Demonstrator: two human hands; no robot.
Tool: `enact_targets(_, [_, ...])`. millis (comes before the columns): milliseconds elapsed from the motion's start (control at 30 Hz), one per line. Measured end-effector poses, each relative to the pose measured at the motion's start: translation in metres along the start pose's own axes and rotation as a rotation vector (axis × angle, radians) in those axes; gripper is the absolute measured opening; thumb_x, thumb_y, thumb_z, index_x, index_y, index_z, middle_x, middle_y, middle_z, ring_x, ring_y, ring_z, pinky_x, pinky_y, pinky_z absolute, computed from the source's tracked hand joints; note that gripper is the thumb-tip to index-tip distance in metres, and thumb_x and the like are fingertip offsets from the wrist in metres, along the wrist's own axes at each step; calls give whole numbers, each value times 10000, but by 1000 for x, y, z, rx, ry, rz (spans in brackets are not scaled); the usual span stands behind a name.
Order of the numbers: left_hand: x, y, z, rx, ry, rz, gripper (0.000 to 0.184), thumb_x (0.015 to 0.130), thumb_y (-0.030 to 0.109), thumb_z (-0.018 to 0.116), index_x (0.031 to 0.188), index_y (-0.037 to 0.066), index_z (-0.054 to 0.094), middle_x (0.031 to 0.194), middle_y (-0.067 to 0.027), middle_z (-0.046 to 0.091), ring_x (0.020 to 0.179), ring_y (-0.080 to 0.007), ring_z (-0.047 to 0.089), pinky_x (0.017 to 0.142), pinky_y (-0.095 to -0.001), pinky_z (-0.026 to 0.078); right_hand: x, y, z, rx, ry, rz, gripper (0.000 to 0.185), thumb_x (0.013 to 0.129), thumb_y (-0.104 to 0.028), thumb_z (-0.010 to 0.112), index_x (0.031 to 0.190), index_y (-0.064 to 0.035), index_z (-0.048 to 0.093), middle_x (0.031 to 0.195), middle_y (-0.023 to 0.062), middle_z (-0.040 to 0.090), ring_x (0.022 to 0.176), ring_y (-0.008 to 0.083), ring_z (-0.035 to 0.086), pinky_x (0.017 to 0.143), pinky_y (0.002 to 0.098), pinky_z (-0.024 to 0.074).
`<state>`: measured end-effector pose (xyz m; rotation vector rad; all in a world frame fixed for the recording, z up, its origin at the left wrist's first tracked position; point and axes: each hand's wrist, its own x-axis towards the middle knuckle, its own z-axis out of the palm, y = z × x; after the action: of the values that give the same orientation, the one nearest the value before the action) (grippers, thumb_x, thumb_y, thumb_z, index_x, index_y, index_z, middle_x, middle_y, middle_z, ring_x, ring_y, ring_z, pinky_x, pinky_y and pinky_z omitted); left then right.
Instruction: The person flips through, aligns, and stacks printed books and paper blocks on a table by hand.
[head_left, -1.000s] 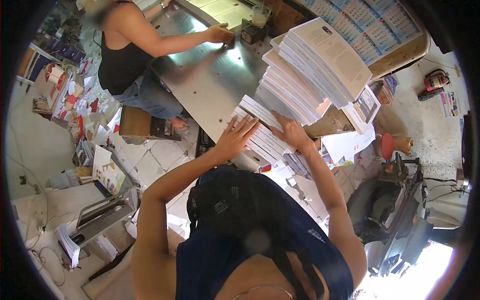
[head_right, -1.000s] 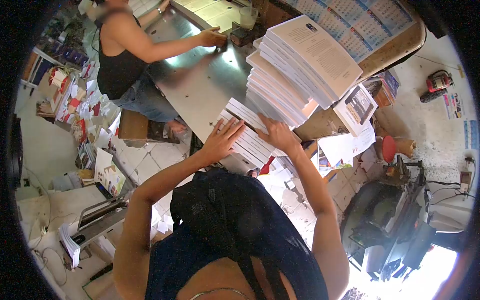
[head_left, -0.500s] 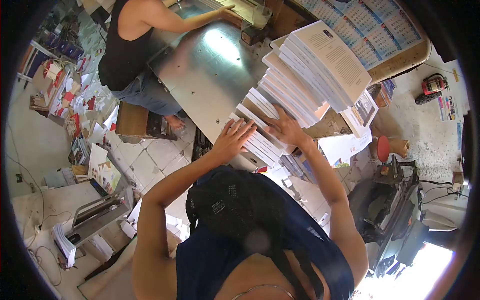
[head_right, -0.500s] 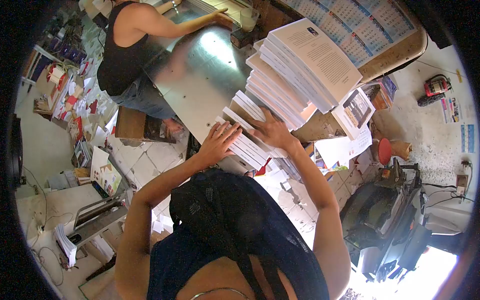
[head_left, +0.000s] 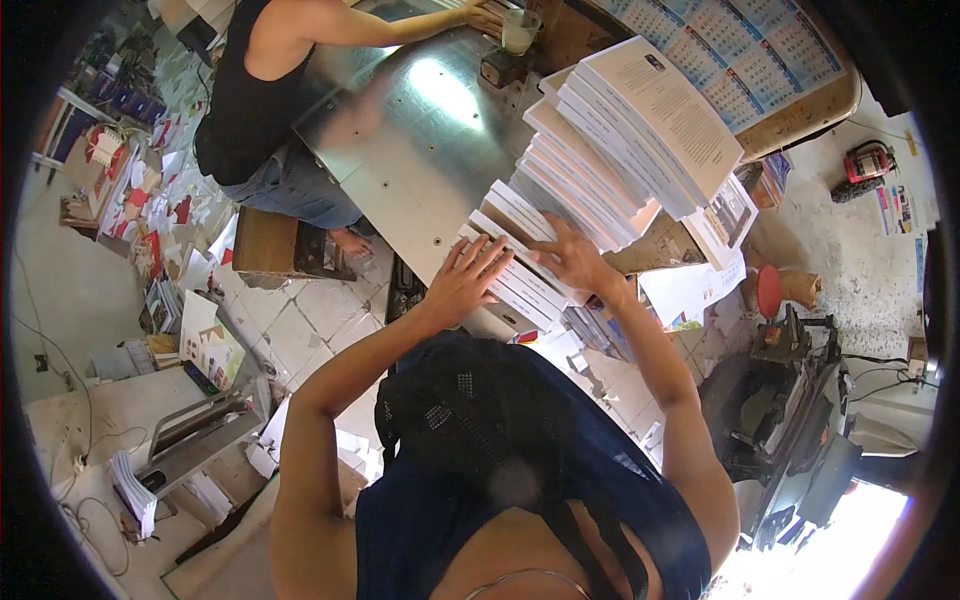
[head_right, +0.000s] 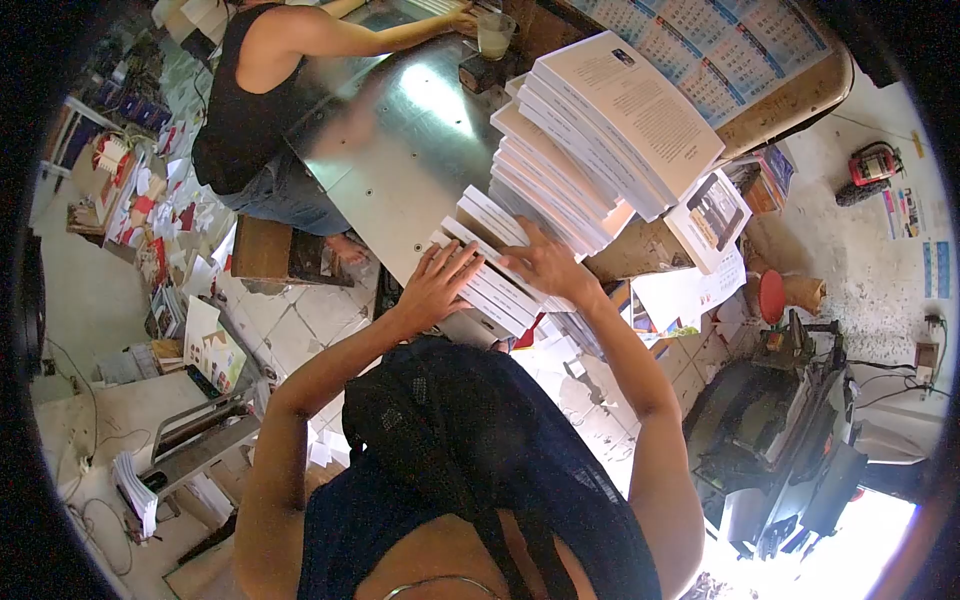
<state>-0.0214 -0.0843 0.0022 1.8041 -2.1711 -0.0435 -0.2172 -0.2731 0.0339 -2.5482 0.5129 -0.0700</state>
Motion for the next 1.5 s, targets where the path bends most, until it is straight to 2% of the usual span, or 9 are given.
enact_targets(333, [-8, -6, 13, 22, 52, -3, 836, 760, 450, 730, 1456, 126, 399, 1526, -50, 331, 1411, -270, 302, 1147, -477, 243, -1, -20, -5, -155, 65, -6, 617, 786, -623, 668, 1239, -205, 663, 1461, 262, 356, 1202, 470, 516, 1001, 509, 448])
enact_targets(533, [-14, -8, 15, 19, 61, 7, 795, 769, 448, 727, 1431, 123, 428, 1526, -45, 337, 1409, -256, 301, 1135, -485, 252, -1, -9, -3, -110, 78, 2, 532, 824, -542, 676, 1229, -196, 672, 1463, 283, 341, 1276, 471, 450, 1021, 504, 435])
enact_targets(633, [-14, -5, 11, 23, 44, -11, 759, 745, 445, 750, 1373, 117, 478, 1423, -40, 431, 1336, -247, 369, 1081, -502, 290, -1, -10, 3, -182, 95, 16, 581, 797, -473, 704, 1318, -235, 605, 1453, 282, 344, 1270, 473, 446, 1012, 536, 433])
enact_targets(833, [3, -4, -9, 70, -121, 59, 577, 694, 419, 789, 1158, 145, 583, 1123, 0, 574, 1125, -218, 479, 927, -490, 344, 7, -52, 21, -181, 182, 350, 1152, 639, -412, 777, 1543, -76, 147, 1316, 257, 420, 1177, 440, 467, 936, 570, 414])
enact_targets(933, [-3, -11, -1, 32, -157, 117, 505, 665, 351, 801, 1086, 152, 605, 1013, 18, 599, 1085, -196, 510, 916, -483, 345, 17, -60, 30, -194, 110, 513, 1232, 618, -409, 792, 1520, 30, 77, 1262, 250, 441, 1169, 428, 466, 916, 566, 402])
enact_targets(967, [-9, -15, -1, 6, -159, 135, 488, 655, 317, 806, 1069, 151, 609, 975, 21, 605, 1080, -189, 519, 920, -482, 345, 17, -61, 33, -224, 142, 496, 1142, 628, -397, 798, 1494, 26, 186, 1217, 235, 472, 1156, 414, 485, 895, 577, 405])
enact_targets(1167, [-87, -21, -47, -97, -8, -210, 458, 585, 277, 845, 981, 168, 642, 987, 29, 647, 1028, -193, 553, 912, -497, 334, 10, -60, 15, -159, 169, 410, 945, 652, -384, 802, 1380, 24, 358, 1151, 214, 523, 1128, 380, 525, 901, 564, 403])
enact_targets(1400, [-172, -43, -102, 19, 332, -807, 476, 551, 325, 911, 879, 85, 663, 842, -68, 649, 908, -303, 566, 820, -446, 370, -2, -58, 29, -219, 172, 419, 938, 643, -380, 799, 1376, 3, 355, 1180, 195, 514, 1128, 375, 519, 912, 546, 400])
enact_targets(1500, [-211, -50, -100, 175, 425, -952, 494, 537, 350, 913, 877, 101, 658, 826, -49, 635, 867, -278, 563, 805, -436, 367, -4, -62, 34, -235, 177, 424, 931, 640, -382, 798, 1369, -2, 360, 1183, 189, 515, 1132, 374, 517, 909, 548, 399])
